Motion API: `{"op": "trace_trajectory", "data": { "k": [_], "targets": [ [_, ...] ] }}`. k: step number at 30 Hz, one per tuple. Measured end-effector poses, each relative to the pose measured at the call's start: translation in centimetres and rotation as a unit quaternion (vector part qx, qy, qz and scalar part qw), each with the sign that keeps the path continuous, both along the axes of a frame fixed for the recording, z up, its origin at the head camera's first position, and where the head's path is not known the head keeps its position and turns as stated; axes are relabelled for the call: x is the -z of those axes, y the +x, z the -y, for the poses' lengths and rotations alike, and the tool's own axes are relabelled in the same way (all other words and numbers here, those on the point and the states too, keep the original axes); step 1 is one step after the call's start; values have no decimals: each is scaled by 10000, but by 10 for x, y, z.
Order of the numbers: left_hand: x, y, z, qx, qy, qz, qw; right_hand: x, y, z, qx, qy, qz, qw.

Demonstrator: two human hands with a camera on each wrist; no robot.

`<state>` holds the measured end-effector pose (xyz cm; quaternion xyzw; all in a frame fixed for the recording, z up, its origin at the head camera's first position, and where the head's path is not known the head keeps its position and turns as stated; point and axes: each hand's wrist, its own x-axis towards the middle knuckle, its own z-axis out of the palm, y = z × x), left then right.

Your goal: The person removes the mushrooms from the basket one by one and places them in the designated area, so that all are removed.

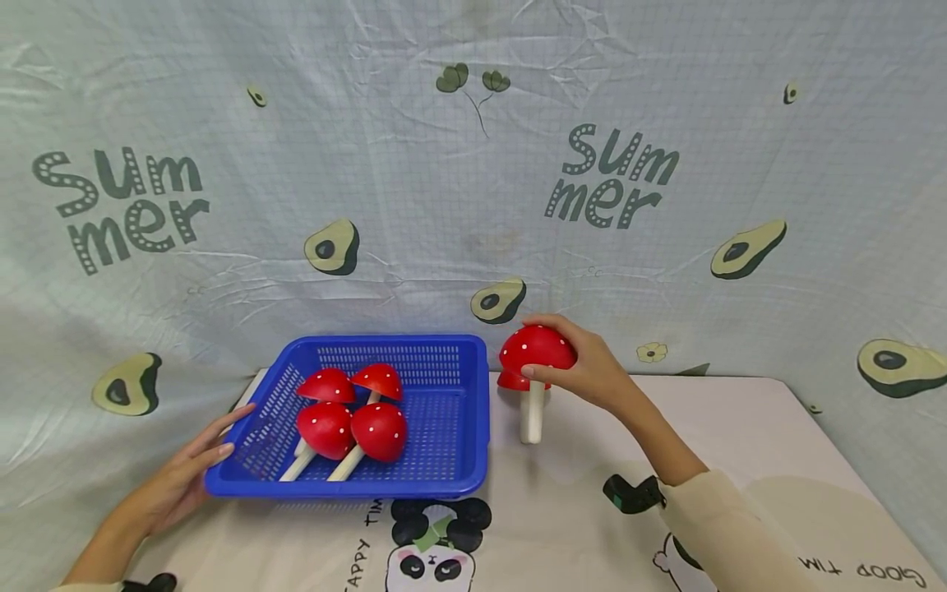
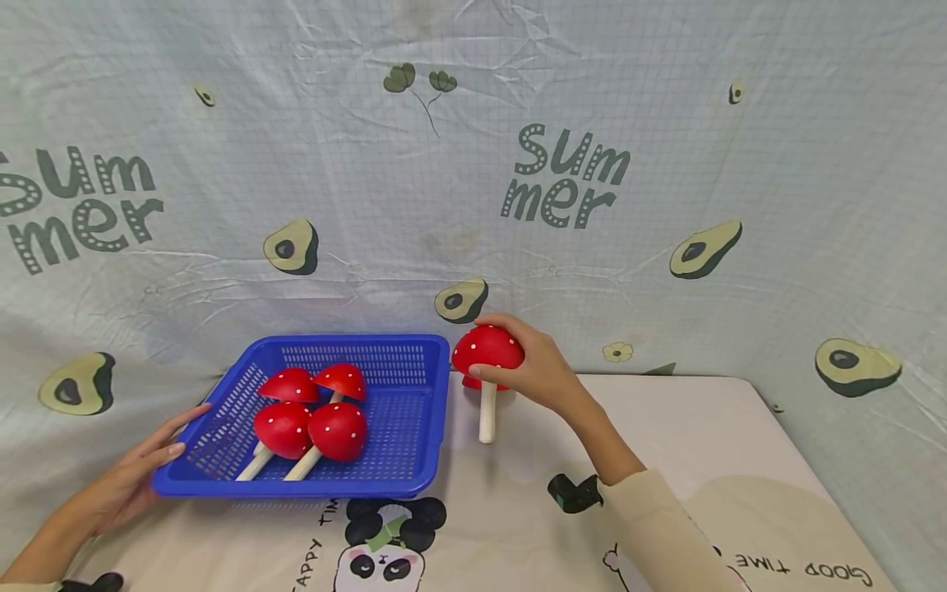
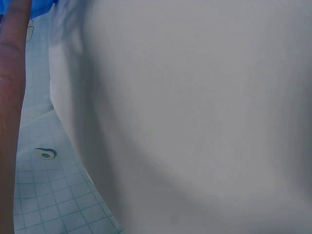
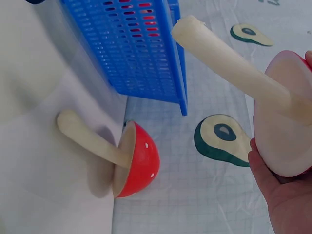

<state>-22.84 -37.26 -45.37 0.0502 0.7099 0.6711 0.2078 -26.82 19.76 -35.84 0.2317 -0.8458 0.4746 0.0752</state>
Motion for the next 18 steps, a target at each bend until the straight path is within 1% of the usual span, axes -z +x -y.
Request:
{"op": "trace_trajectory", "data": {
  "k": [4,10,18],
  "targets": [
    [0,-1,0,-53,18,44,10000,1,1,-4,15,40,-16,10000],
    [0,-1,0,-118,-5,78,9999,3,2,-10,151,117,26,9998],
    [1,-1,1,-111,-47,64,9999,8,3,-19,278,159,135,9994]
  ]
}}
